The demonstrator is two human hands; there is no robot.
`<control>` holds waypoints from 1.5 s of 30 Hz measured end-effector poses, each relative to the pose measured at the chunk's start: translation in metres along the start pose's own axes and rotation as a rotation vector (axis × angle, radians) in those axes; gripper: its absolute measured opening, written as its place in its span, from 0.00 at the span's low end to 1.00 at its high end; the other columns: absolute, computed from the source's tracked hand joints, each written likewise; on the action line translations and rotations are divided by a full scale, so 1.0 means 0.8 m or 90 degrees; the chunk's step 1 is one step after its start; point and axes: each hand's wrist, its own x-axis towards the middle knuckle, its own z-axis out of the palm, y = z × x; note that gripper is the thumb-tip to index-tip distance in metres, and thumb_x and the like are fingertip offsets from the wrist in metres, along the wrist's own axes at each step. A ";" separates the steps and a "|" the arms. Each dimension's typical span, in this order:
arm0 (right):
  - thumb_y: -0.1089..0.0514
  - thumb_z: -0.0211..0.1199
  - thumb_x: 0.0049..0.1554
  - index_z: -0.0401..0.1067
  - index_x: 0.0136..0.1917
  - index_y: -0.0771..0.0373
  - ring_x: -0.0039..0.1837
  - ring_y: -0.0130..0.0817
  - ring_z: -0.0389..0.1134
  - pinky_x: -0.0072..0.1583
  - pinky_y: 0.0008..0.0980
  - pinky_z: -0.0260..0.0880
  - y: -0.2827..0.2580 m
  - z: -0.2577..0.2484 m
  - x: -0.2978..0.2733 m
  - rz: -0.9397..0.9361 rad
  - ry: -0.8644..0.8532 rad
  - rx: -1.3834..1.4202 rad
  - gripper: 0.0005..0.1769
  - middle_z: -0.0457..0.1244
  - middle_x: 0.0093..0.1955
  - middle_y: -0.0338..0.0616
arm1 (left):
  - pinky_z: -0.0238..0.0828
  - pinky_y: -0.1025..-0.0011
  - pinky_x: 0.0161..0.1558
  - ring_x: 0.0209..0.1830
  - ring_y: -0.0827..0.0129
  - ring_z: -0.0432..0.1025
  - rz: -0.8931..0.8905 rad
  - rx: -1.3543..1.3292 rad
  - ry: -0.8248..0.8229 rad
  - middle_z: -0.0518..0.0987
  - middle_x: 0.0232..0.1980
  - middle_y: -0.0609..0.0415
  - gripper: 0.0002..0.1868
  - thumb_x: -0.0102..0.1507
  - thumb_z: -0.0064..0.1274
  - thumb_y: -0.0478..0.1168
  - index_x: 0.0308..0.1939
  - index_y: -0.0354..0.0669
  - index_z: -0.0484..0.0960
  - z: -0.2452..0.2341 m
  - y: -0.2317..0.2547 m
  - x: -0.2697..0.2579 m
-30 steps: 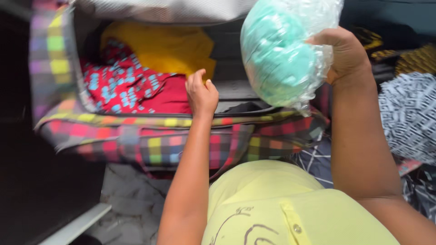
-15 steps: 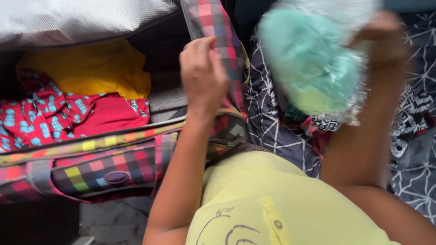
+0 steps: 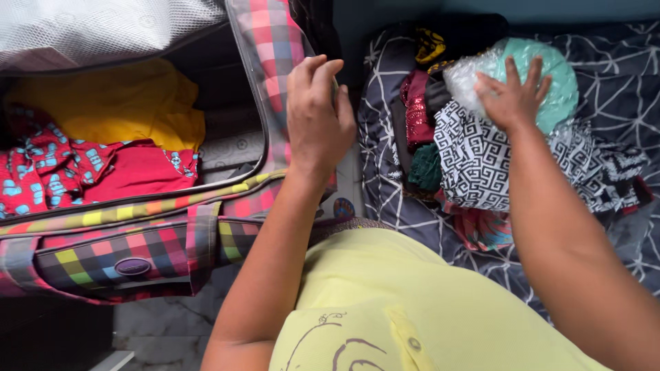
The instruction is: The person unzips a plaid duffel bag and removes several items of clothing including a red sequined top, black pants, and patterned shirts, placing them one by one onto a bed.
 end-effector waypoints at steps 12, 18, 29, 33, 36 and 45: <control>0.50 0.52 0.54 0.63 0.81 0.56 0.88 0.61 0.39 0.82 0.71 0.18 -0.052 -0.070 0.023 0.108 0.059 0.085 0.41 0.57 0.81 0.51 | 0.66 0.56 0.66 0.64 0.47 0.69 -0.022 0.053 0.022 0.75 0.59 0.41 0.12 0.62 0.55 0.31 0.50 0.36 0.80 -0.029 -0.021 -0.002; 0.37 0.62 0.59 0.63 0.79 0.63 0.82 0.69 0.38 0.72 0.76 0.18 -0.059 -0.074 0.014 -0.009 0.185 0.150 0.43 0.51 0.79 0.65 | 0.68 0.57 0.59 0.59 0.49 0.71 -0.021 0.064 0.000 0.77 0.54 0.44 0.10 0.61 0.55 0.32 0.47 0.38 0.81 -0.038 -0.021 -0.008; 0.45 0.65 0.56 0.75 0.71 0.59 0.86 0.72 0.36 0.74 0.81 0.27 -0.119 -0.044 -0.047 -0.065 0.348 0.031 0.33 0.49 0.86 0.66 | 0.54 0.45 0.70 0.71 0.41 0.62 0.143 0.122 -0.252 0.74 0.61 0.35 0.24 0.54 0.56 0.34 0.55 0.37 0.78 0.016 0.007 -0.054; 0.51 0.67 0.58 0.77 0.68 0.61 0.85 0.67 0.44 0.79 0.69 0.39 -0.178 -0.054 -0.080 -0.086 0.391 0.121 0.26 0.56 0.81 0.61 | 0.48 0.42 0.72 0.76 0.41 0.56 0.141 0.117 -0.328 0.70 0.67 0.34 0.30 0.53 0.58 0.33 0.60 0.37 0.75 0.013 0.015 -0.050; 0.63 0.68 0.55 0.78 0.58 0.66 0.81 0.62 0.53 0.81 0.53 0.51 -0.261 -0.084 -0.107 -0.182 0.430 0.258 0.17 0.62 0.72 0.56 | 0.51 0.43 0.71 0.74 0.42 0.58 0.134 0.098 -0.306 0.71 0.66 0.34 0.29 0.51 0.58 0.34 0.59 0.37 0.76 -0.007 0.014 -0.041; 0.68 0.67 0.56 0.77 0.51 0.65 0.59 0.44 0.72 0.62 0.39 0.72 -0.534 -0.193 -0.202 -0.450 0.178 0.532 0.08 0.69 0.55 0.49 | 0.62 0.51 0.68 0.69 0.43 0.67 0.032 0.103 -0.108 0.75 0.63 0.38 0.19 0.62 0.57 0.38 0.57 0.38 0.79 -0.144 -0.099 -0.034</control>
